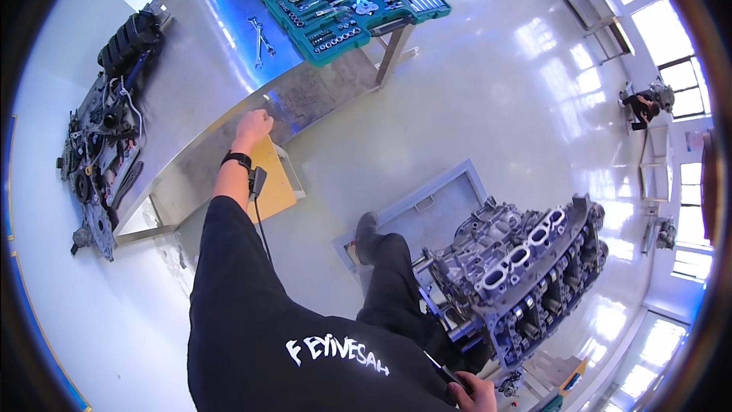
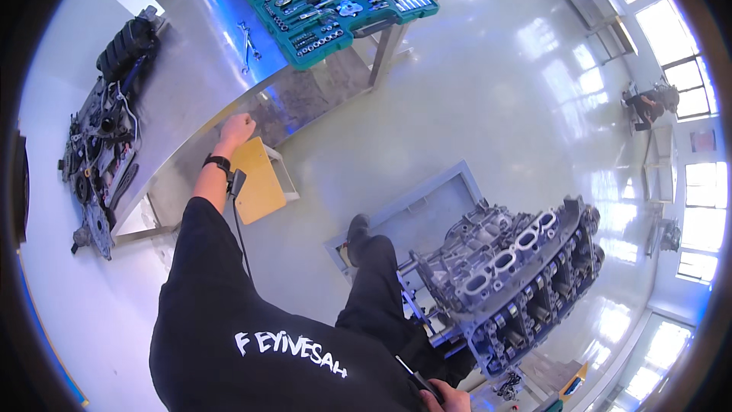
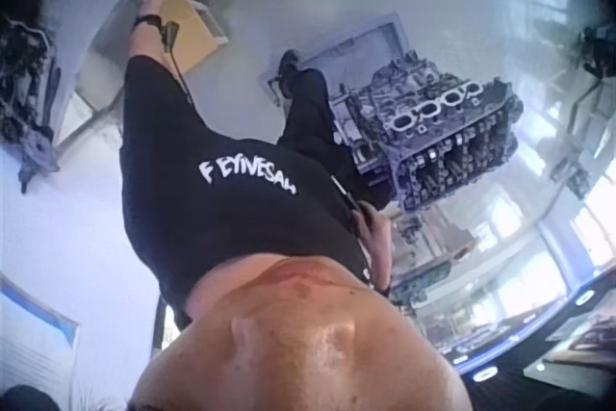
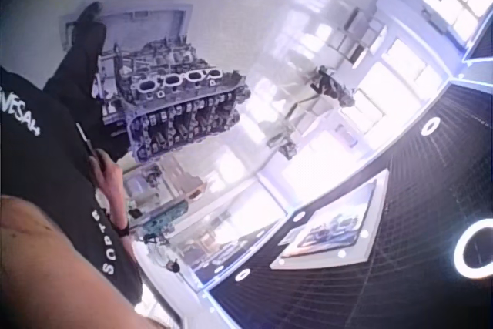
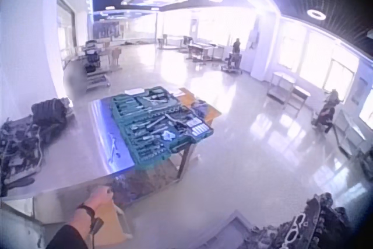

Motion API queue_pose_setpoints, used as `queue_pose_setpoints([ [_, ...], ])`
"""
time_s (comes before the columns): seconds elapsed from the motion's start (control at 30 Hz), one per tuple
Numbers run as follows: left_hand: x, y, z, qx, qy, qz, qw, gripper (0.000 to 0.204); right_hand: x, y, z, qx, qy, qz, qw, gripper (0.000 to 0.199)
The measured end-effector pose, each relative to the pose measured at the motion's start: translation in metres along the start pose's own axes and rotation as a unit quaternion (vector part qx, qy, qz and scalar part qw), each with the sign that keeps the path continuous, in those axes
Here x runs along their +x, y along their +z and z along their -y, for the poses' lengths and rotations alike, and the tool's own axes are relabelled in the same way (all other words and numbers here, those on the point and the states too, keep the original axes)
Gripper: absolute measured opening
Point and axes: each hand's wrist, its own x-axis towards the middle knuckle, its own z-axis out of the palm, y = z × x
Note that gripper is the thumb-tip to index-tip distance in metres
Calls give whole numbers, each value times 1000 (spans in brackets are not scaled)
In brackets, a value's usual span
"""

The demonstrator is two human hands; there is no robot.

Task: The recorder is seen assembling or working on an engine block, using a screwdriver to tighten or adjust components within the cylinder head.

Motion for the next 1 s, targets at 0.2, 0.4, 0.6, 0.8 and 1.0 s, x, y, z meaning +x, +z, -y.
queue_pose_setpoints([
  [0.2,66,-1,85,-50,-86,-108,989,37,50,-8,57,70,76,33,994,33],
  [0.4,119,9,155,25,-187,-115,975,45,81,-13,98,60,128,16,990,33],
  [0.6,122,13,185,94,-243,-135,956,45,98,-8,96,108,119,-35,986,27],
  [0.8,120,-9,236,-140,-290,-47,946,46,102,-3,111,166,165,-17,972,28],
  [1.0,105,-33,192,-434,-390,75,809,50,122,18,130,133,113,-7,985,28],
])
